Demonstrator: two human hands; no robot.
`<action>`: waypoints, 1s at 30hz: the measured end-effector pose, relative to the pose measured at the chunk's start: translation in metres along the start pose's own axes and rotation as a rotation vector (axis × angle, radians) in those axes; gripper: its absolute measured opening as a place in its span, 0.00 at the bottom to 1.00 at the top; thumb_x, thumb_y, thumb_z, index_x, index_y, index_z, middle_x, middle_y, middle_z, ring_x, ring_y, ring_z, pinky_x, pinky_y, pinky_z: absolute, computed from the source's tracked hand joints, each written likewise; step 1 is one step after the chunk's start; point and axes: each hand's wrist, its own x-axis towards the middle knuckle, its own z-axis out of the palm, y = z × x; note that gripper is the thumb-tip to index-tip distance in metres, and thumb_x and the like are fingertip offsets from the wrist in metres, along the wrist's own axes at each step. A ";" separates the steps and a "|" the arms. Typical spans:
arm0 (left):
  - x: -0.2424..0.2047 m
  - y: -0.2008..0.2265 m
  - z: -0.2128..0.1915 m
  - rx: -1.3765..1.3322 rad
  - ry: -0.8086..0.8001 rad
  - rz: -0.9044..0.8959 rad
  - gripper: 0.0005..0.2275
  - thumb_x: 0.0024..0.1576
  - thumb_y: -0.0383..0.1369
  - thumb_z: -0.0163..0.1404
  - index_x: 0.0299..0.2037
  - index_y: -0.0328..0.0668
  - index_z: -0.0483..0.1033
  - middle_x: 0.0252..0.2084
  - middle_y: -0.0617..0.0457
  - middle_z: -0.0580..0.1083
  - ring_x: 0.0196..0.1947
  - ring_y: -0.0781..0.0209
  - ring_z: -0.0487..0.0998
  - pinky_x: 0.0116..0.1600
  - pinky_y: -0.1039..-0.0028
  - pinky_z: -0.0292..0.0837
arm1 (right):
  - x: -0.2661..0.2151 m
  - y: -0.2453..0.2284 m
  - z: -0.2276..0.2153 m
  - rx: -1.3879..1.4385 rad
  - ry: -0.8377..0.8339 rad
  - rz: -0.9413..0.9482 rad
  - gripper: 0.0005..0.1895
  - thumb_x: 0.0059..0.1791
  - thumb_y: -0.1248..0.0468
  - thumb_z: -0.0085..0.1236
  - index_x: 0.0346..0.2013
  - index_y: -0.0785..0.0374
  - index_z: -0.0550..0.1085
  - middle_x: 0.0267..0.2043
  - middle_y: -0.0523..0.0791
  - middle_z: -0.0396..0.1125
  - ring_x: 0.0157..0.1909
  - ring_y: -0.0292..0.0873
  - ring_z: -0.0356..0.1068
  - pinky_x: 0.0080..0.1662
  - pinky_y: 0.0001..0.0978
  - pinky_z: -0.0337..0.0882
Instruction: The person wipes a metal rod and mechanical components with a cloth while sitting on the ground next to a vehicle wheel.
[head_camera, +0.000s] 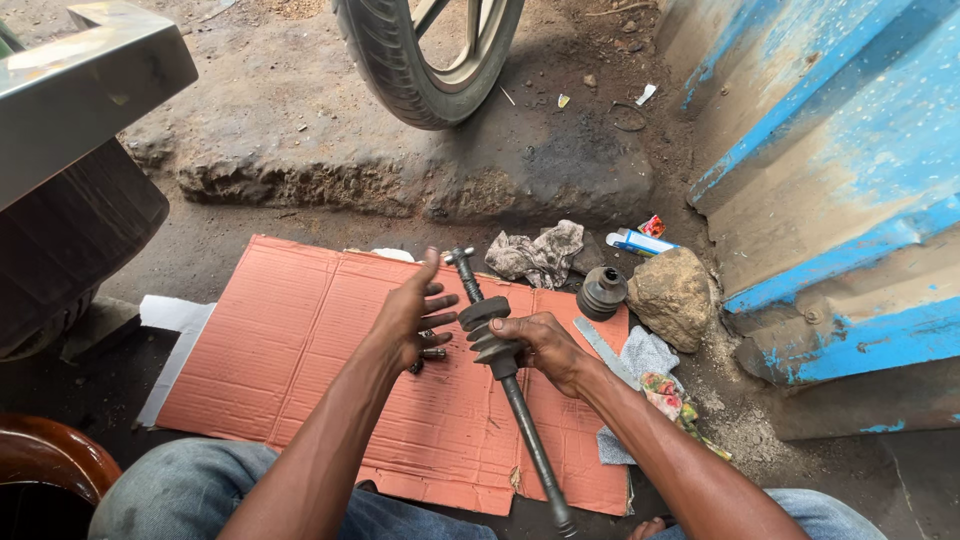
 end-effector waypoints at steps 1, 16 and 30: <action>0.001 0.001 -0.002 -0.032 0.045 0.015 0.41 0.56 0.61 0.44 0.70 0.33 0.57 0.67 0.35 0.68 0.66 0.40 0.69 0.64 0.44 0.64 | 0.001 -0.001 0.000 -0.022 0.020 0.010 0.33 0.43 0.39 0.60 0.44 0.67 0.81 0.32 0.47 0.77 0.35 0.43 0.77 0.38 0.35 0.75; -0.005 0.023 -0.015 0.068 0.296 0.461 0.14 0.57 0.38 0.55 0.43 0.33 0.72 0.40 0.46 0.77 0.41 0.55 0.79 0.44 0.60 0.76 | -0.006 -0.023 -0.039 -0.187 0.122 0.454 0.36 0.39 0.37 0.63 0.41 0.67 0.77 0.23 0.46 0.72 0.26 0.42 0.73 0.33 0.35 0.74; 0.022 -0.013 0.227 1.335 -0.546 0.886 0.13 0.47 0.27 0.55 0.41 0.52 0.85 0.42 0.48 0.82 0.44 0.52 0.84 0.51 0.65 0.78 | -0.022 -0.018 -0.021 -0.563 0.035 0.219 0.24 0.36 0.47 0.73 0.28 0.66 0.82 0.22 0.43 0.72 0.22 0.35 0.66 0.26 0.26 0.65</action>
